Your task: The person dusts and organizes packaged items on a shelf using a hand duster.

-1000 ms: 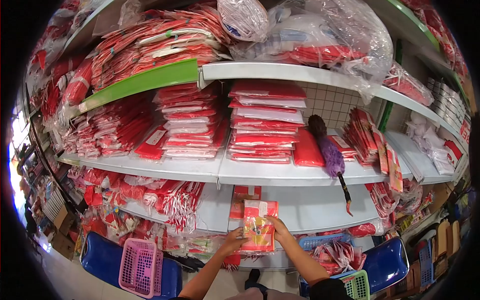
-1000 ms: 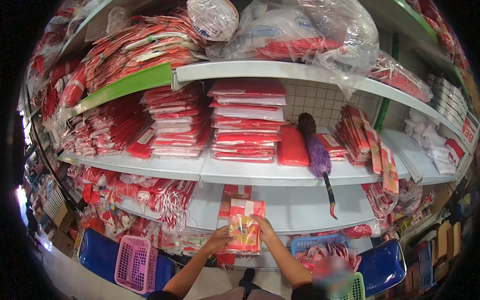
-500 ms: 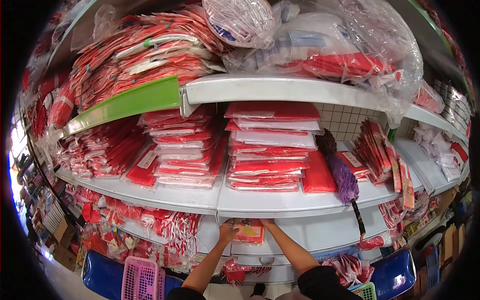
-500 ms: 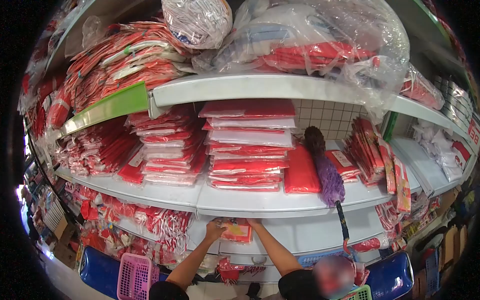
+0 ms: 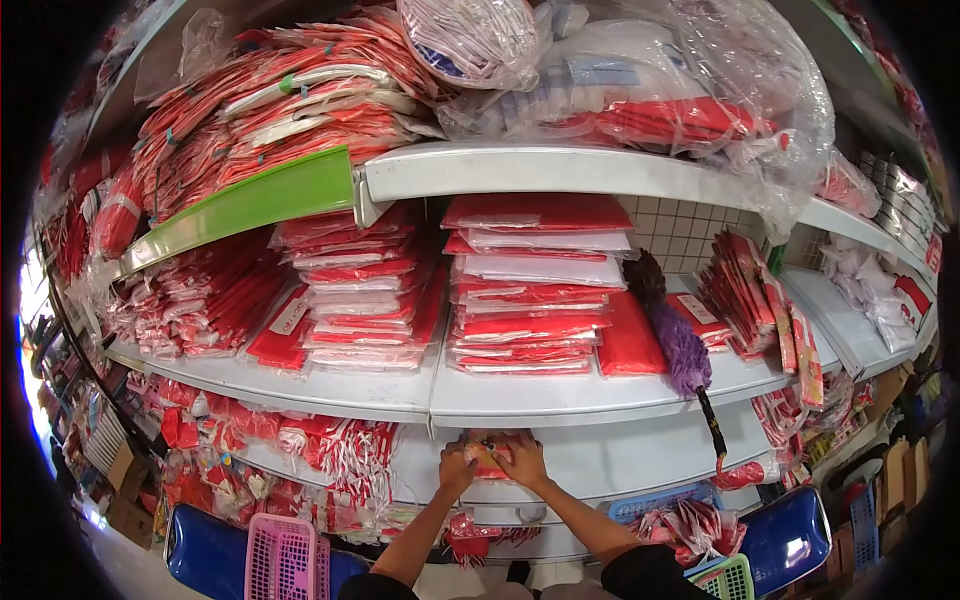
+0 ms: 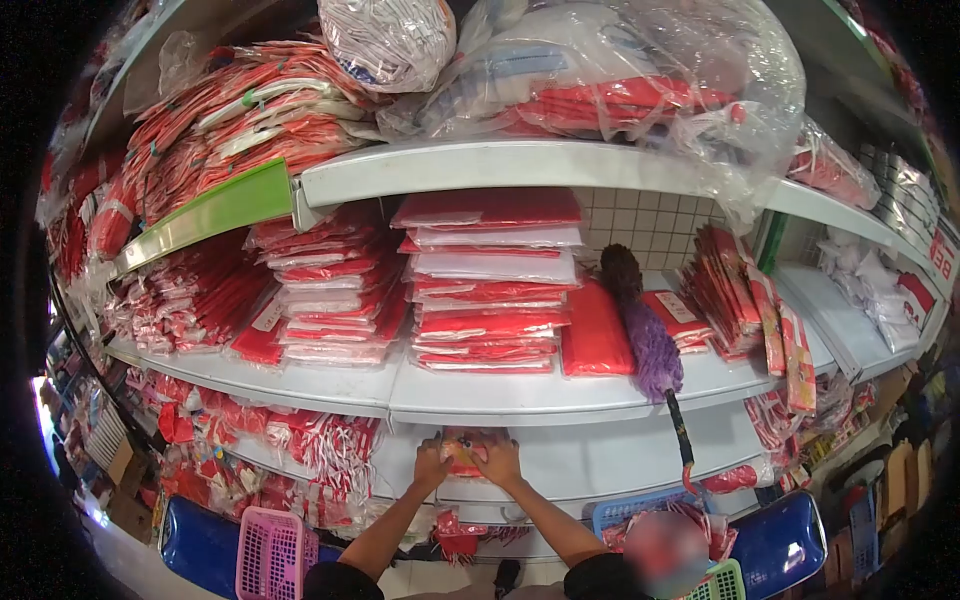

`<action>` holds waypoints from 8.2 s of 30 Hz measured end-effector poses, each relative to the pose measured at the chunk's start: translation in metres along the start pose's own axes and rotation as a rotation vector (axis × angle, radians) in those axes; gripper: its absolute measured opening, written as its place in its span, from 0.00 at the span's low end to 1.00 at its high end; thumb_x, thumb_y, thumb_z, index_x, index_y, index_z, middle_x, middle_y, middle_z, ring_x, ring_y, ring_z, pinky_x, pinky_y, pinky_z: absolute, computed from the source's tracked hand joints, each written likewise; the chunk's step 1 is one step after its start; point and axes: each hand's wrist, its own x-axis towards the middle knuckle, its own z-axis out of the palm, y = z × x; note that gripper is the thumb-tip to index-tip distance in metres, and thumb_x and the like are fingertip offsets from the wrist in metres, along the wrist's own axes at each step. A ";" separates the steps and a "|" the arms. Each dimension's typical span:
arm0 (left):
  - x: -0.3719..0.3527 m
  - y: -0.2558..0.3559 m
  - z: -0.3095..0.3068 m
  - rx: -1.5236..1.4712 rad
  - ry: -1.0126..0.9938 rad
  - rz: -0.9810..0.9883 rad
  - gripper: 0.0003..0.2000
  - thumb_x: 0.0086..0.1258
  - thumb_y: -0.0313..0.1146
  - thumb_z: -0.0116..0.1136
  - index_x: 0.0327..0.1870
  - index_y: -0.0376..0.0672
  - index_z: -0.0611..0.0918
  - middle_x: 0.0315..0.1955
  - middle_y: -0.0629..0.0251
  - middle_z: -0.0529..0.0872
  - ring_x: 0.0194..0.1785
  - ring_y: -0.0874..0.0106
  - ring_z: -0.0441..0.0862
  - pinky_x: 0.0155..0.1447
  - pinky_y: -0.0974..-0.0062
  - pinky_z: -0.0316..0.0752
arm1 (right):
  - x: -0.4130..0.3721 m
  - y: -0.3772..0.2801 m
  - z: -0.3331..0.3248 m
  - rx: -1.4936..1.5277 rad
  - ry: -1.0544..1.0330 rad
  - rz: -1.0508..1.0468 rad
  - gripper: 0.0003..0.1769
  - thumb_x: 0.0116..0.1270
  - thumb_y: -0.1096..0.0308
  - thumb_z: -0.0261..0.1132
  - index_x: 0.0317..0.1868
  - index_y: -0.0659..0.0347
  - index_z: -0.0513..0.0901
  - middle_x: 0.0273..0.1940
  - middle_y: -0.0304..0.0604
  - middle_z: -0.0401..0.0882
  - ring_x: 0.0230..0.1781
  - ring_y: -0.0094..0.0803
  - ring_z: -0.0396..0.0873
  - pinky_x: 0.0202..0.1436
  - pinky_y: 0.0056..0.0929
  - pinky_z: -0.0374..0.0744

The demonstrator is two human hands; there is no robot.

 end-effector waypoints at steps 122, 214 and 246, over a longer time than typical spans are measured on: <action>-0.168 0.297 -0.154 -2.160 -0.856 -0.114 0.33 0.66 0.60 0.35 0.62 0.41 0.68 0.58 0.55 0.73 0.59 0.55 0.71 0.61 0.53 0.65 | -0.068 -0.032 -0.399 0.785 0.160 0.583 0.25 0.69 0.46 0.50 0.43 0.64 0.72 0.21 0.41 0.74 0.17 0.26 0.72 0.19 0.23 0.69; -0.168 0.290 -0.166 -2.110 -0.687 -0.117 0.34 0.66 0.63 0.30 0.61 0.43 0.66 0.57 0.56 0.73 0.57 0.57 0.72 0.60 0.54 0.67 | -0.306 -0.101 -0.262 0.085 0.158 0.367 0.18 0.62 0.63 0.57 0.43 0.71 0.72 0.21 0.61 0.75 0.23 0.58 0.75 0.29 0.50 0.72; -0.202 0.271 -0.114 -1.310 -0.505 -0.380 0.31 0.68 0.49 0.48 0.69 0.49 0.56 0.61 0.58 0.65 0.59 0.67 0.67 0.60 0.58 0.64 | -0.256 -0.104 -0.290 0.874 0.329 0.595 0.16 0.63 0.62 0.63 0.35 0.70 0.77 0.29 0.43 0.80 0.26 0.25 0.78 0.29 0.23 0.76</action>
